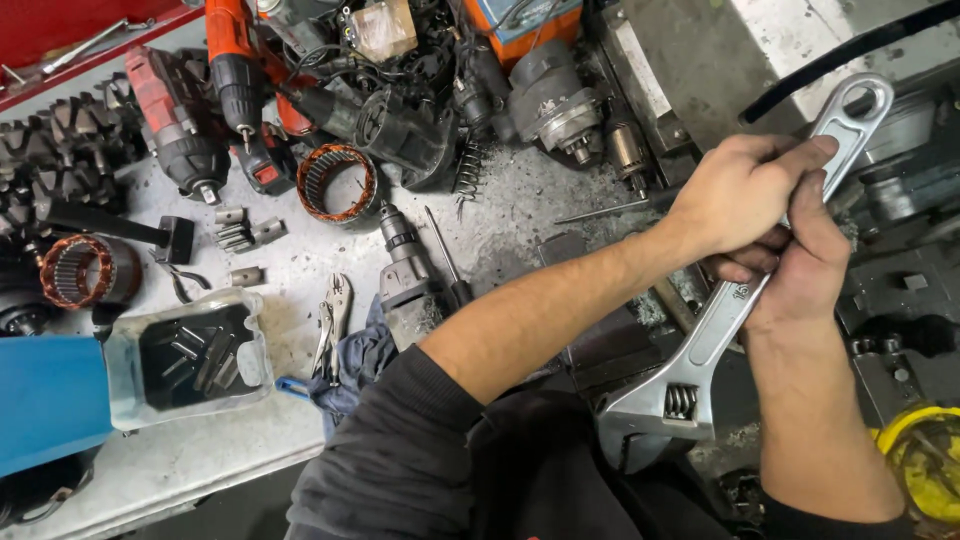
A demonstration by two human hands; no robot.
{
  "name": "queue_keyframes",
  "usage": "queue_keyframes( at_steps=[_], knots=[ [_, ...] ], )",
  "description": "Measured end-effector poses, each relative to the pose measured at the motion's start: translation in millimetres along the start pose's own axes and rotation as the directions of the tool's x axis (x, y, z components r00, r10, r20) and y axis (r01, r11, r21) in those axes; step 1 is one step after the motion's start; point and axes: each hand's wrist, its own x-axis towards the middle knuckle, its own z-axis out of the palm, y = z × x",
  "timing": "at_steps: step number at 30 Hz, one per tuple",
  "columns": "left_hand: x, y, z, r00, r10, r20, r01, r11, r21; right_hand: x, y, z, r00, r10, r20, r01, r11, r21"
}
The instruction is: Loosening and removing a small fastener from a metal component held in a vice using an adjustable wrench and a hammer.
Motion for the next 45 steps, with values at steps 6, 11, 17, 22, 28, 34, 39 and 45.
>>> queue_keyframes(
  at_steps=[6,11,17,22,28,34,39,45],
  knots=[
    [-1.4,4.5,10.6,0.999,0.003,0.042,-0.006,0.997,0.072,-6.4,-1.1,-13.1,0.998,-0.061,-0.015,0.062,0.997,0.042],
    [-13.5,7.7,8.6,0.999,0.0,0.054,-0.007,0.99,0.138,3.7,12.0,-24.7,0.995,-0.08,-0.054,0.085,0.992,0.093],
    [-103.0,-15.8,2.4,0.908,0.409,-0.093,-0.289,0.771,0.568,12.0,13.7,-28.9,0.999,-0.041,0.018,0.037,0.984,0.172],
    [-193.1,5.7,16.9,1.0,-0.02,-0.004,0.014,0.478,0.878,18.6,-29.7,-23.6,0.979,0.024,0.203,0.054,0.928,-0.37],
    [-185.8,-4.3,20.2,0.984,0.071,-0.161,0.108,0.475,0.873,33.2,-124.7,46.1,0.634,-0.038,0.772,0.642,-0.531,-0.553],
    [-202.2,-9.8,46.3,0.976,0.098,-0.195,0.136,0.424,0.895,74.2,-103.0,91.9,0.357,0.769,0.531,0.654,-0.611,0.445],
    [-201.3,-56.7,109.6,0.742,0.552,-0.381,0.411,0.075,0.909,84.4,-87.4,78.7,0.592,0.76,0.268,0.763,-0.636,0.114],
    [-194.8,-86.1,96.8,0.584,0.752,-0.305,0.414,0.047,0.909,64.7,-104.9,69.5,0.728,0.648,0.226,0.645,-0.758,0.096]
  ],
)
